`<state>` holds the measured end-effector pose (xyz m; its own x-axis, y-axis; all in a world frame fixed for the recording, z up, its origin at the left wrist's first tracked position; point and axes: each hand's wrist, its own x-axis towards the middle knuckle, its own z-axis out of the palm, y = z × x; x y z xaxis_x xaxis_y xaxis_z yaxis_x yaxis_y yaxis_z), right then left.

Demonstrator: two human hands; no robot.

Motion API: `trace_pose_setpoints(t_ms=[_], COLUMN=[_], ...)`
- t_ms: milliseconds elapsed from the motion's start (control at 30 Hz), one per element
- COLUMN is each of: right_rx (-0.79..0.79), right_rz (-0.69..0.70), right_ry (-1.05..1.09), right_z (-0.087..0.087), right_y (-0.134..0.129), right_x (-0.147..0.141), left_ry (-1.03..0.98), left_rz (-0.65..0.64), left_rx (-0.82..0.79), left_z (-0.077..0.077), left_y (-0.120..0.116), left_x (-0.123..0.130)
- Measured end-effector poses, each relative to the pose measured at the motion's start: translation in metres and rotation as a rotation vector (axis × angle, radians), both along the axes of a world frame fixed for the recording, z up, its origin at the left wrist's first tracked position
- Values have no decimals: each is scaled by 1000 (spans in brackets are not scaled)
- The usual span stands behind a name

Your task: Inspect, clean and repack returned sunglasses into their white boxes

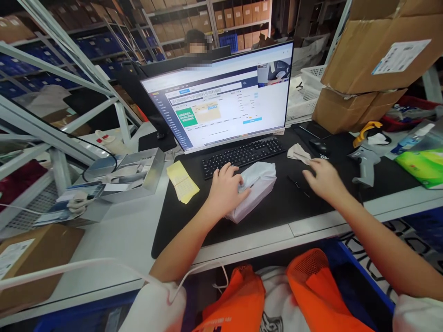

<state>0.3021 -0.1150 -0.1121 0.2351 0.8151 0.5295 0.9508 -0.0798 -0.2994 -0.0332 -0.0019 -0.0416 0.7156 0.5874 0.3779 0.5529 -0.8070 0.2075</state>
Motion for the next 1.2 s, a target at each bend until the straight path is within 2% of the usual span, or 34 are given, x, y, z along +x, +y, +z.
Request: trace_pose_setpoints(t_ms=[67, 167, 233, 300, 433, 567, 833, 933, 1000, 1100, 1133, 1200], right_rx=[49, 72, 56, 10, -32, 2, -96, -100, -90, -62, -61, -94], right_rz=[290, 611, 691, 670, 624, 678, 787, 794, 785, 747, 736, 709], right_ry=[69, 71, 58, 58, 71, 96, 31, 30, -8, -103, -130, -167], right_z=[18, 34, 36, 32, 24, 21, 12, 12, 14, 20, 23, 30], right_y=[0, -1, 3, 11, 26, 18, -27, -31, -30, -26, -24, -21], right_x=[-51, -117, -145, -159, -169, -166, -132, -121, -120, -133, -140, -157], left_ry=[23, -26, -62, -70, -32, -41, -286, -316, -264, -169, -136, -34], left_rz=[-19, -49, -99, -149, -228, -312, -101, -63, -40, -7, -45, -213], left_rx=[-37, -83, -95, -74, 7, 52, 130, 111, 80, 72, 74, 53], left_z=[1, 1, 1, 3, 8, 9, -7, -9, -4, 8, 12, 17], left_y=[5, 10, 11, 11, 11, 24, 88, 100, 95, 70, 58, 33], left_x=[2, 1, -1, -3, -6, -11, -36, -43, -45, -45, -44, -41])
